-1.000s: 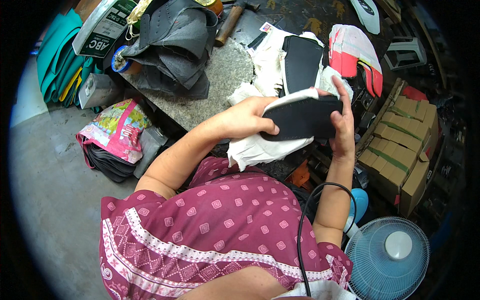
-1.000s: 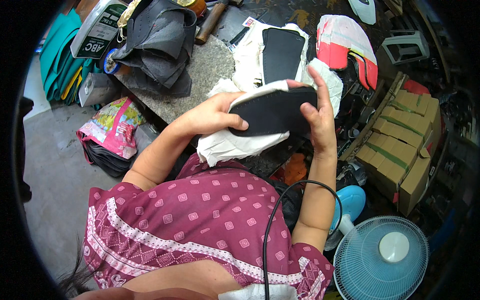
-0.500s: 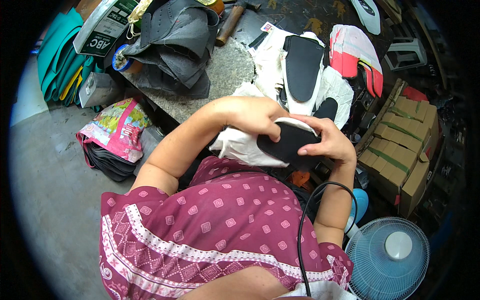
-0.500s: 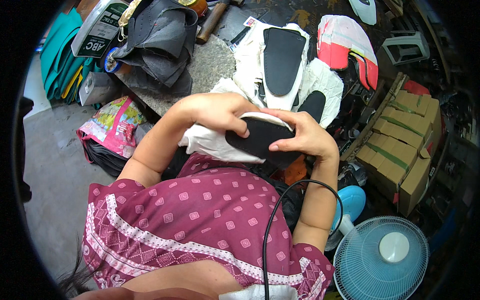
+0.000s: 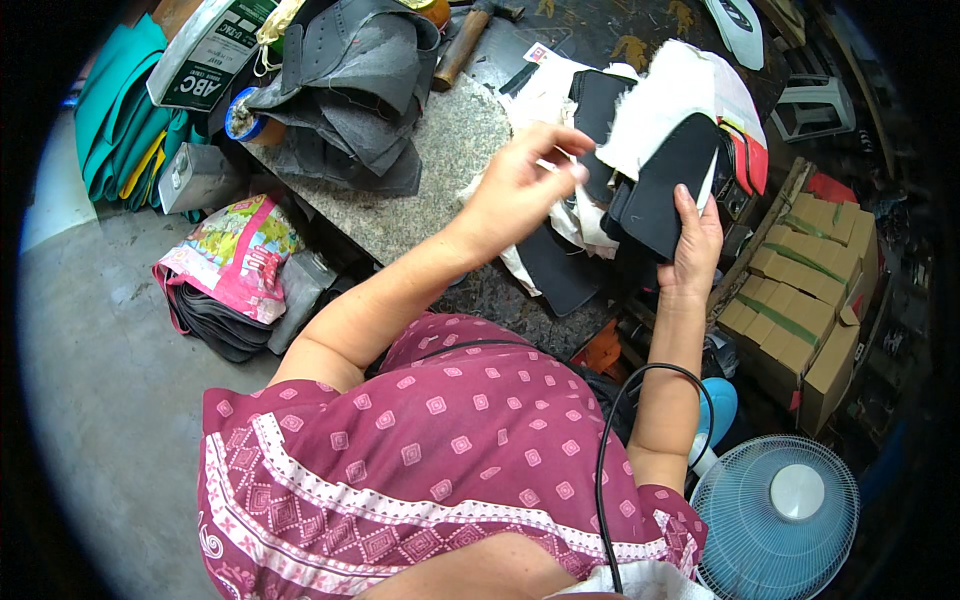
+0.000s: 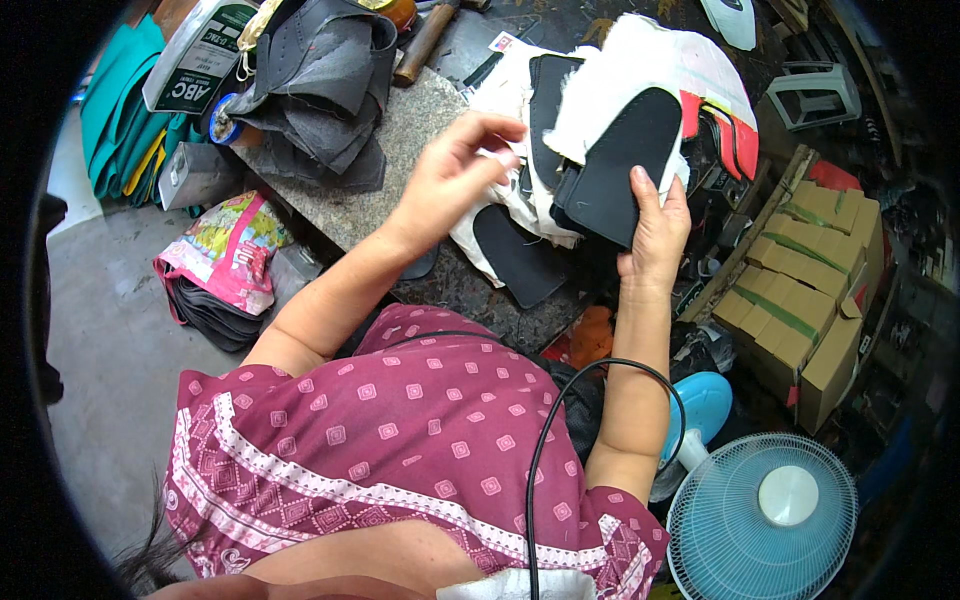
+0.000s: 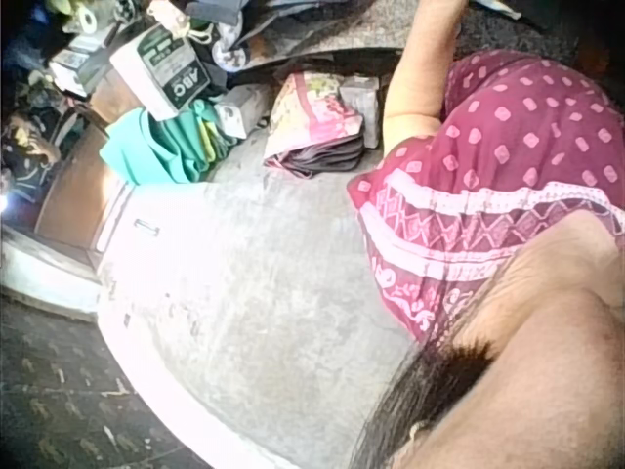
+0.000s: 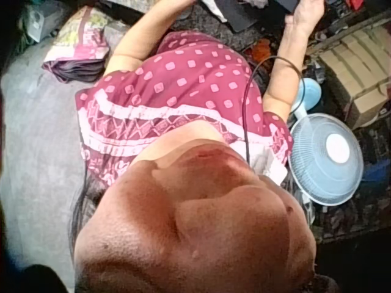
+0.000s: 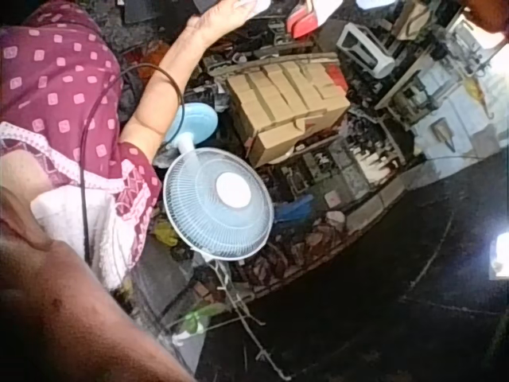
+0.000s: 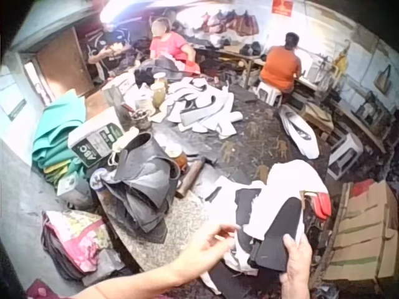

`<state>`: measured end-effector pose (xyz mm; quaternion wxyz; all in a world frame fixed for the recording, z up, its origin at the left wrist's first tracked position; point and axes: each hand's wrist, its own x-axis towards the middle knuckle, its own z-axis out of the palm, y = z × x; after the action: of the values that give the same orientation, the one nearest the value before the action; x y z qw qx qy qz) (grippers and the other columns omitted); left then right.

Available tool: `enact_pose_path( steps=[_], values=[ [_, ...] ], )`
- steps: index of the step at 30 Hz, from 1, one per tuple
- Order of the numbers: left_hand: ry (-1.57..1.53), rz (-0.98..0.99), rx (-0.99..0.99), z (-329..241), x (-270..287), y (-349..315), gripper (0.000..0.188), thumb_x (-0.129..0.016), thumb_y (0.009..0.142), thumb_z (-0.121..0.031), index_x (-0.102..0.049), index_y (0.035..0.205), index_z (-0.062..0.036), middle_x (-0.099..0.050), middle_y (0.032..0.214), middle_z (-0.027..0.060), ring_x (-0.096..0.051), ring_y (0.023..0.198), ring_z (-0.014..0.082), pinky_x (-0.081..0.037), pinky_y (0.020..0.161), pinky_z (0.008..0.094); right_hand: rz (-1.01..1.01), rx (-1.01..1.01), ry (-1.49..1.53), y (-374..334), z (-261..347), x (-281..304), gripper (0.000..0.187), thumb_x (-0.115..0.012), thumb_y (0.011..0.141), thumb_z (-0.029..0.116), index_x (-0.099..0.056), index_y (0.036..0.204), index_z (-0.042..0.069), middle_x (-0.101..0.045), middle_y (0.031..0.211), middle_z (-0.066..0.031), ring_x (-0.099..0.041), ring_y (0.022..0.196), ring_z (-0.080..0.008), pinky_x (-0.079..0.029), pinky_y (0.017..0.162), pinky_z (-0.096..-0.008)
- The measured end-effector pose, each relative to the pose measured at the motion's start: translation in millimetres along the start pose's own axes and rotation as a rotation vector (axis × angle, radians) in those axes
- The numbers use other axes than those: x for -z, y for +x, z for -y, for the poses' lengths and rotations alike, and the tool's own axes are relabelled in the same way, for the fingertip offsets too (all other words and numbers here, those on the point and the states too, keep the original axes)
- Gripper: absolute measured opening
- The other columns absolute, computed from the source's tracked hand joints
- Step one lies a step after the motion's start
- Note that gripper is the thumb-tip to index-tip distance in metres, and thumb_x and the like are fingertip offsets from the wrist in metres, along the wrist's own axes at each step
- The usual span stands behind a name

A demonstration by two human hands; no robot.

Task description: The person sorts black shoe insoles on a cluttered workbench, repeatedly picking up, flipping, and restacking them. The person handles the insoles one at a time, occasionally moving other materials aside to access more insoles.

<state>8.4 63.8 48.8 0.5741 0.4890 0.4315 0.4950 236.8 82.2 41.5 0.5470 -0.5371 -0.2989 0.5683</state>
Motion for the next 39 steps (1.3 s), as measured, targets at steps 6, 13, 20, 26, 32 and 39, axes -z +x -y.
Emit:
enact_pose_path(
  steps=[6,13,20,26,32,39],
  values=[
    [0.167,-0.044,-0.075,6.2,-23.7,17.0,0.056,-0.068,0.086,-0.011,-0.046,0.136,0.0023,-0.054,0.116,0.0113,-0.054,0.100,0.0143,-0.052,0.079,0.0266,0.039,0.019,-0.042,0.4,-5.0,-18.4,0.034,-0.065,0.091,0.012,-0.056,0.121,0.001,-0.066,0.105,-0.0074,-0.065,0.088,-0.0142,-0.054,0.077,-0.0278],
    [0.247,-0.084,-0.088,27.0,-19.0,37.6,0.052,-0.067,0.084,-0.007,-0.050,0.131,0.0054,-0.059,0.107,0.0082,-0.055,0.096,0.0132,-0.051,0.079,0.0263,0.022,0.085,-0.082,11.5,-11.3,-30.2,0.032,-0.063,0.092,0.009,-0.055,0.120,-0.002,-0.065,0.106,-0.0087,-0.064,0.090,-0.0139,-0.052,0.080,-0.0276],
    [0.462,-0.122,0.051,47.8,-13.5,36.6,0.051,-0.067,0.081,-0.012,-0.050,0.126,0.0077,-0.055,0.115,0.0248,-0.057,0.101,0.0352,-0.046,0.090,0.0454,0.101,0.341,-1.207,41.9,-29.7,-11.4,0.041,-0.065,0.090,0.024,-0.056,0.122,0.000,-0.059,0.115,-0.0186,-0.056,0.112,-0.0281,-0.045,0.093,-0.0355],
    [0.503,-0.222,-0.118,56.0,-12.9,58.5,0.083,-0.062,0.084,-0.033,-0.023,0.142,0.0127,-0.027,0.142,0.0365,-0.022,0.138,0.0443,-0.018,0.115,0.0462,0.166,-0.021,-0.430,49.0,-20.0,-9.5,0.068,-0.059,0.094,0.034,-0.029,0.149,0.006,-0.035,0.149,-0.0185,-0.036,0.136,-0.0271,-0.032,0.109,-0.0353],
    [0.164,-0.206,0.028,81.7,-30.3,111.2,0.088,-0.047,0.094,-0.045,-0.007,0.147,0.0120,-0.009,0.154,0.0321,-0.007,0.147,0.0379,-0.011,0.119,0.0378,0.296,-0.065,-0.354,48.3,-13.5,-20.5,0.068,-0.045,0.100,0.043,-0.017,0.154,0.013,-0.023,0.157,-0.0128,-0.024,0.143,-0.0229,-0.023,0.114,-0.0328],
    [0.247,-0.093,-0.062,92.2,-30.8,118.4,0.092,-0.051,0.092,-0.047,-0.006,0.147,0.0119,-0.012,0.154,0.0314,-0.010,0.146,0.0364,-0.011,0.119,0.0364,0.332,-0.035,-0.414,53.4,-23.1,-24.0,0.070,-0.046,0.100,0.041,-0.012,0.155,0.013,-0.018,0.158,-0.0147,-0.025,0.143,-0.0245,-0.023,0.114,-0.0323]
  ],
)
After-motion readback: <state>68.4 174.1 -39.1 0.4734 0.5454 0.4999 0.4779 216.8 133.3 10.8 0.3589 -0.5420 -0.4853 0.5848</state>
